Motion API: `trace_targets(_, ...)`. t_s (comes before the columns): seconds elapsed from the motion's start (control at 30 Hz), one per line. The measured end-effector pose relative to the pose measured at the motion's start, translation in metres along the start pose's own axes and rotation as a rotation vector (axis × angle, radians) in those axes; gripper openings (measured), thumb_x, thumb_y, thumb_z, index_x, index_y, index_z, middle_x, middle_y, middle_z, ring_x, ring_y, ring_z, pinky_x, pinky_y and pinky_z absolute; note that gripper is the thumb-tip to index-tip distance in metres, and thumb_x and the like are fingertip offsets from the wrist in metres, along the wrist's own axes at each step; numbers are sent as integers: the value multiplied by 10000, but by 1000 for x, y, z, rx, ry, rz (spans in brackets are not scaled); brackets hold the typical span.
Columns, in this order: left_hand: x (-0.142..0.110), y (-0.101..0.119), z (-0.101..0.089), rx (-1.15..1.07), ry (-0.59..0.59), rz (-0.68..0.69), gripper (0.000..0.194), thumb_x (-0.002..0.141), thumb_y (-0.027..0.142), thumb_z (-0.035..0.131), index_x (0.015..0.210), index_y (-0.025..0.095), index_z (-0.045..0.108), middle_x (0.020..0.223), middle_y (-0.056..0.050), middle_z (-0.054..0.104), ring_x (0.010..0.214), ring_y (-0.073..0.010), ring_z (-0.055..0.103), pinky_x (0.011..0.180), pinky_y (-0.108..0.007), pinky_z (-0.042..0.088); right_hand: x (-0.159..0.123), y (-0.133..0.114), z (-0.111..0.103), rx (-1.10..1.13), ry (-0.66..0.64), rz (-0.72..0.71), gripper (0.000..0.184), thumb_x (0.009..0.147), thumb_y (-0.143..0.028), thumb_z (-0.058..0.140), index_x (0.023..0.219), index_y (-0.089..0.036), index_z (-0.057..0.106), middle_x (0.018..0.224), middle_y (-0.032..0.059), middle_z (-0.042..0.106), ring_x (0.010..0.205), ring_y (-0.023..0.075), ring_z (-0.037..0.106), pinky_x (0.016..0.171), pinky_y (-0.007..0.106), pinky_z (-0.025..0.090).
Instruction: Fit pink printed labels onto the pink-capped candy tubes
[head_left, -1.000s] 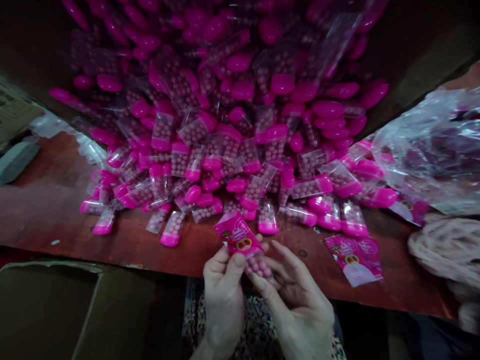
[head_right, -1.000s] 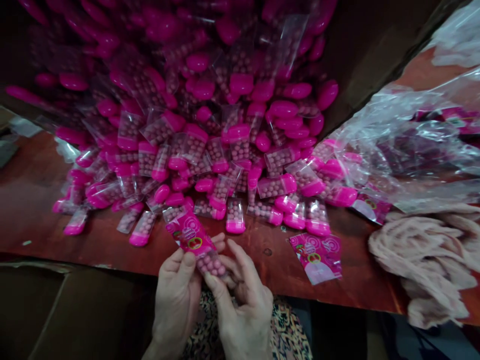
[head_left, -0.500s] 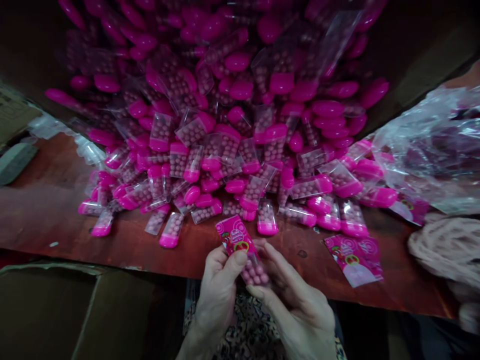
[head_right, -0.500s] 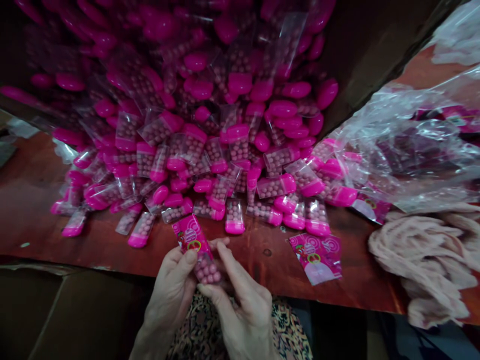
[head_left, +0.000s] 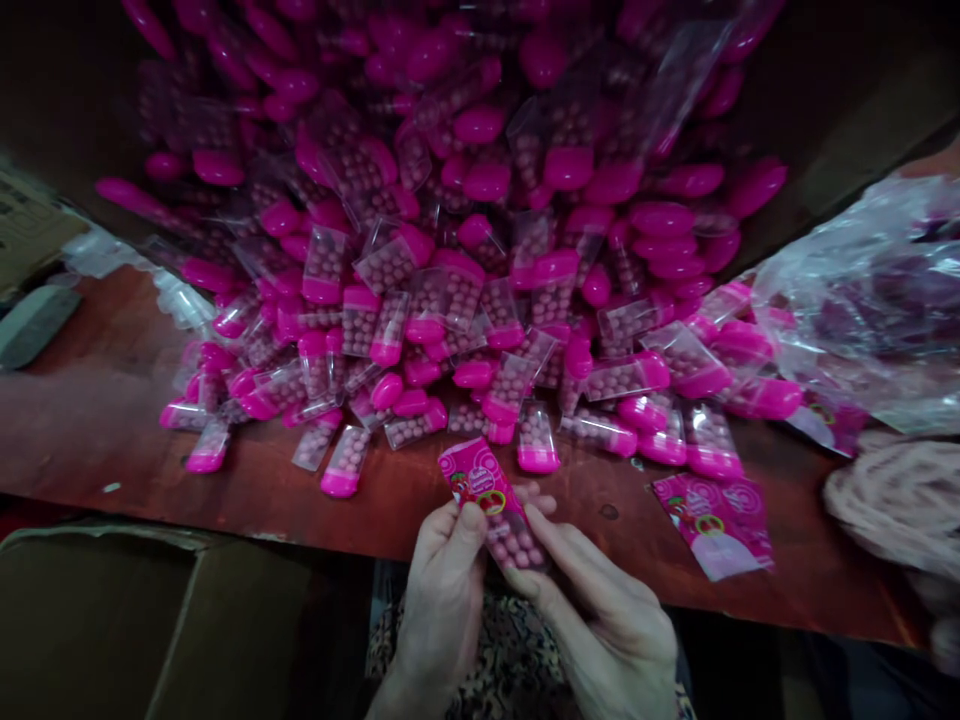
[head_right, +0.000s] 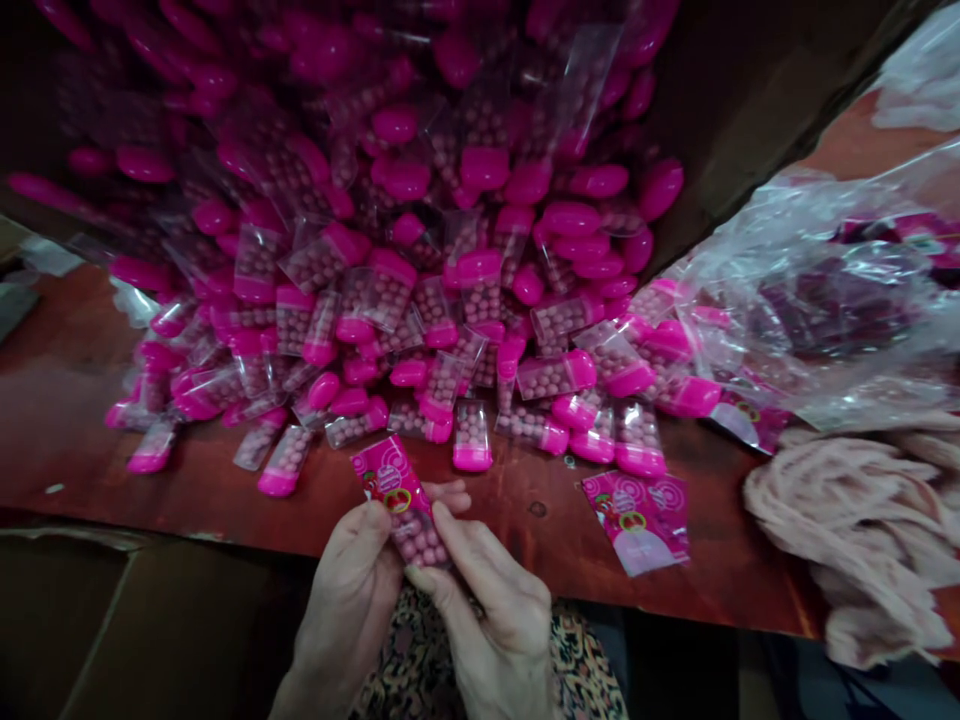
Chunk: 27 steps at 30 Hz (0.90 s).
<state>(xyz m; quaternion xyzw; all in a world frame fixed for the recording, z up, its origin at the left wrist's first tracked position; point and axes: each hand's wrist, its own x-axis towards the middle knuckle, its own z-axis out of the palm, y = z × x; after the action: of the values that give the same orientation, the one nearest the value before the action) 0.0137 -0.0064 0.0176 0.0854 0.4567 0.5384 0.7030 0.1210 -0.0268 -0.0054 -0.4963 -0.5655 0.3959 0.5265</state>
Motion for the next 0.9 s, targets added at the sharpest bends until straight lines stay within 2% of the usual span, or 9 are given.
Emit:
trace_targets(0.1, 0, -3, -2, 6, -14, -2, 232, 757, 363, 690, 846, 152, 727, 826, -98, 747, 950, -267, 661, 917, -411, 468, -4, -1, 3, 0, 32, 28, 419, 813, -160, 646, 1208, -297, 619, 899, 9, 717, 742, 148, 696, 675, 231, 620)
trace_targets(0.27, -1, -9, -2, 54, -19, -18, 218, 778, 325, 678, 902, 152, 724, 867, -101, 746, 970, -252, 651, 913, -383, 467, -7, 2, 7, -11, 131, 62, 459, 771, -108, 672, 1178, -318, 632, 1026, -7, 719, 833, 170, 710, 754, 272, 619)
trace_targets(0.43, 3, -2, 1, -12, -47, -68, 257, 772, 387, 677, 830, 143, 731, 805, -104, 740, 899, -254, 670, 882, -391, 481, -1, 0, 4, 24, 104, 148, 469, 731, -155, 741, 1143, -358, 646, 1028, -41, 723, 828, 177, 720, 780, 291, 615)
trace_targets(0.53, 4, 0, -1, 27, -92, -65, 247, 766, 364, 687, 830, 131, 735, 833, -116, 739, 895, -252, 668, 868, -378, 485, 3, -1, 2, -46, 121, 79, 468, 738, -147, 740, 1132, -382, 643, 1037, -58, 717, 840, 173, 718, 821, 298, 605)
trace_targets(0.67, 5, -5, -4, 83, -54, -52, 213, 752, 334, 704, 790, 126, 726, 853, -115, 739, 872, -238, 667, 860, -361, 483, 3, 4, 1, -164, 182, -60, 465, 751, -124, 726, 1142, -361, 640, 1008, -47, 724, 852, 188, 718, 831, 314, 604)
trace_targets(0.8, 5, -10, -5, 65, -11, -45, 204, 744, 327, 713, 799, 131, 710, 843, -110, 740, 873, -239, 667, 847, -361, 487, 2, 8, 4, -288, 218, -115, 398, 769, -144, 720, 1122, -320, 663, 968, -29, 737, 811, 187, 723, 791, 308, 614)
trace_targets(0.9, 4, -10, -5, 78, -36, -43, 211, 732, 337, 722, 761, 128, 716, 824, -107, 739, 828, -225, 669, 820, -344, 494, 3, 8, 3, -369, 217, -177, 292, 820, -184, 679, 1095, -280, 666, 908, -19, 747, 743, 163, 724, 710, 257, 618)
